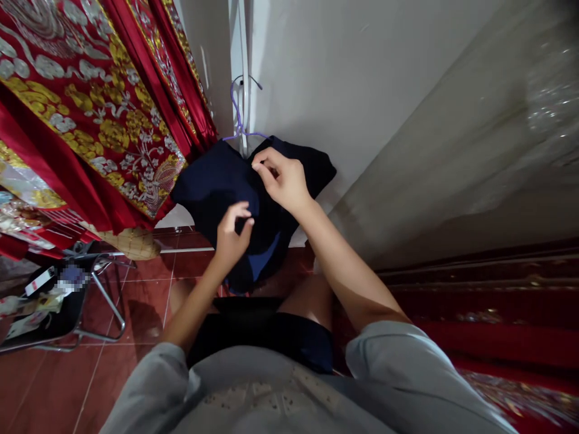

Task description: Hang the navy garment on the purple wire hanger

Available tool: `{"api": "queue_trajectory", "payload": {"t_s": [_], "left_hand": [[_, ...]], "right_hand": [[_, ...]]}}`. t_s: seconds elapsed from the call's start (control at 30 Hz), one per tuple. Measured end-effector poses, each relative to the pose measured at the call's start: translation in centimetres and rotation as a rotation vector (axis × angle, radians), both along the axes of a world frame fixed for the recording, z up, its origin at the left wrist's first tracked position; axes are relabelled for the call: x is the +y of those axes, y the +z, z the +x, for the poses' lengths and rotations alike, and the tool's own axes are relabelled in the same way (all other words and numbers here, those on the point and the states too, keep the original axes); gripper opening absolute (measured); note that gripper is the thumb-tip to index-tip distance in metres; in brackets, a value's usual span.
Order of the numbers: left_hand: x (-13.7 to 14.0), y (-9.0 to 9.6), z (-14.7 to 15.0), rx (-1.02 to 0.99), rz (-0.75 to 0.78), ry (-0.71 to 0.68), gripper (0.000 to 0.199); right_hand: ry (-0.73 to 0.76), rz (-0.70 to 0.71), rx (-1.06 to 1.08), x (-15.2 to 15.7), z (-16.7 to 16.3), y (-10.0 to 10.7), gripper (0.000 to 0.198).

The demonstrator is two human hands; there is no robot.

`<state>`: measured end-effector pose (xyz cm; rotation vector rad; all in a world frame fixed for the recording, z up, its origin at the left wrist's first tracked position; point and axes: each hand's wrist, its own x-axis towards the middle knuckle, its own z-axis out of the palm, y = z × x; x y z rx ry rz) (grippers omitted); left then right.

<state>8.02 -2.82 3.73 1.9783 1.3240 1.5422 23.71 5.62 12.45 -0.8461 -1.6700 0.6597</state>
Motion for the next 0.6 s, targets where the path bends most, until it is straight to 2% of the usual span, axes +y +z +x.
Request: {"api": "queue_trajectory", "payload": {"t_s": [0.07, 0.13, 0.23, 0.3, 0.4, 0.5, 0.6], "left_hand": [[2.5, 4.2, -0.7, 0.067, 0.13, -0.014, 0.031], [4.6, 7.7, -1.1, 0.138, 0.2, -0.022, 0.03], [6.4, 10.4, -1.4, 0.292, 0.206, -0.093, 0.021], [7.0, 10.5, -1.5, 0.381, 0.184, -0.132, 0.018], [7.4, 9.4, -1.6, 0.457, 0.176, -0.121, 0.016], [7.7, 8.2, -1.4, 0.461, 0.21, -0.072, 0.02], [7.5, 8.2, -0.9, 0.417, 0.25, -0.046, 0.027]], "right_hand": [[0.008, 0.018, -0.034, -0.5, 0.4, 0.1, 0.022], [-0.011, 0.035, -0.056, -0.7, 0.8, 0.3, 0.024], [-0.087, 0.065, -0.065, -0.9, 1.2, 0.1, 0.029], [-0.132, 0.104, -0.098, -0.9, 1.3, -0.5, 0.032], [-0.173, 0.154, -0.152, -0.9, 1.0, -1.9, 0.034], [-0.202, 0.193, -0.162, -0.5, 0.5, -3.3, 0.034], [-0.227, 0.289, -0.206, 0.5, 0.0, -5.0, 0.036]]}}
